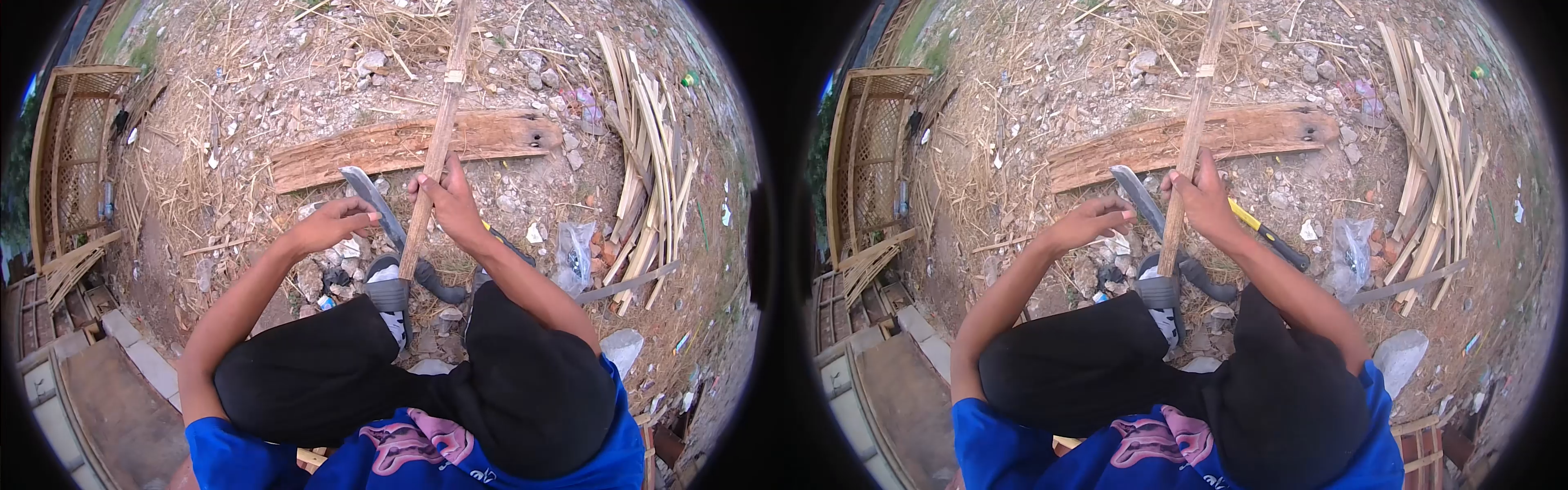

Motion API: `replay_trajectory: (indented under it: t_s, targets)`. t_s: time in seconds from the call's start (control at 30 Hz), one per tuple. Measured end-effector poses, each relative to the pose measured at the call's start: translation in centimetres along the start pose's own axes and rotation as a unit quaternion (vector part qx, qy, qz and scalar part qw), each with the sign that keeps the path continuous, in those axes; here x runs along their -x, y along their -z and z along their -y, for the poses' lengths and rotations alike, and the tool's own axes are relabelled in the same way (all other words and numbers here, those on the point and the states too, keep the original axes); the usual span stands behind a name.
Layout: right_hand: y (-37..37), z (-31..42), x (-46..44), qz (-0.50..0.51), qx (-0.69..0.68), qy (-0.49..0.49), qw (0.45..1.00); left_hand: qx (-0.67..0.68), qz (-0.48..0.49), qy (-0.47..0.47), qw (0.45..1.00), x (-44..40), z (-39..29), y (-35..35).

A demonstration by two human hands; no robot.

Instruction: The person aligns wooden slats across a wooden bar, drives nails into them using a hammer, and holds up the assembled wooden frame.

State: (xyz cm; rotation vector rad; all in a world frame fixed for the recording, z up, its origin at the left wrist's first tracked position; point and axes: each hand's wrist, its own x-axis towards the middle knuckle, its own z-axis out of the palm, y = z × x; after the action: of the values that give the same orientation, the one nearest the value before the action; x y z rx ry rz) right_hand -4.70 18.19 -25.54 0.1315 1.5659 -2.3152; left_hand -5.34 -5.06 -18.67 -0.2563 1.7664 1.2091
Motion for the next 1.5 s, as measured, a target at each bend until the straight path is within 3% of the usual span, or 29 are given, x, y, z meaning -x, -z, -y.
replay_trajectory:
  t_s: [0.07,0.1,0.2,0.3,0.33,0.4,0.47,0.5,0.53,0.63,0.8,0.93,1.03,1.13,1.27,1.33,1.4,1.5]
  targets:
    - [-0.6,0.5,0.3,0.010,-0.001,-0.063,0.998,0.055,-0.002,0.024,0.998,0.2,1.7,-1.5]
    - [-1.1,0.1,0.7,0.028,0.000,-0.051,0.998,0.064,0.012,0.000,0.998,0.0,2.8,-2.1]
    - [-3.2,-1.2,1.8,0.050,-0.057,-0.067,0.995,0.143,0.115,0.038,0.982,1.2,2.4,-4.2]
    - [-1.7,-2.4,1.0,0.152,-0.004,-0.114,0.982,0.171,0.144,0.054,0.973,0.9,3.8,-4.8]
    - [-0.4,-4.0,1.1,0.143,0.087,-0.119,0.979,0.185,0.146,0.060,0.970,0.9,4.2,-4.5]
    - [3.0,-7.5,2.4,0.112,0.271,-0.127,0.947,0.185,0.048,0.066,0.979,1.3,2.8,-3.1]
    - [3.7,-7.8,7.2,0.176,0.545,-0.099,0.814,0.135,-0.035,0.049,0.989,1.5,1.9,-0.9]
    - [4.7,-10.6,10.2,0.173,0.582,-0.013,0.795,0.116,-0.079,0.013,0.990,1.7,1.3,-1.1]
    - [5.6,-13.4,11.9,0.170,0.613,0.072,0.768,0.099,-0.125,-0.021,0.987,2.0,0.7,-1.4]
    - [5.7,-13.7,11.3,0.187,0.640,0.086,0.740,0.080,-0.201,-0.073,0.974,2.9,-1.2,-0.9]
    - [4.1,-12.5,9.5,0.234,0.568,-0.130,0.778,0.032,-0.272,-0.159,0.949,3.8,-2.7,0.2]
    - [5.2,-9.4,8.9,0.185,0.489,-0.205,0.828,0.050,-0.295,-0.175,0.938,4.0,-1.7,1.7]
    - [6.5,-4.9,8.9,0.178,0.488,-0.186,0.834,0.033,-0.325,-0.213,0.921,3.9,-0.9,3.3]
    - [9.3,-1.3,10.6,0.097,0.500,-0.091,0.856,0.067,-0.336,-0.228,0.911,5.3,-1.5,4.2]
    - [12.6,5.0,14.7,-0.047,0.496,-0.140,0.856,0.089,-0.332,-0.241,0.907,6.8,-1.2,4.9]
    - [16.1,3.4,18.9,-0.154,0.496,-0.091,0.849,0.033,-0.346,-0.239,0.907,7.0,-0.3,5.7]
    - [20.3,1.3,23.7,-0.237,0.498,-0.150,0.820,-0.032,-0.366,-0.249,0.896,7.1,0.8,6.8]
    - [23.8,-0.4,29.3,-0.255,0.524,-0.153,0.799,-0.106,-0.386,-0.257,0.880,8.0,1.0,7.9]
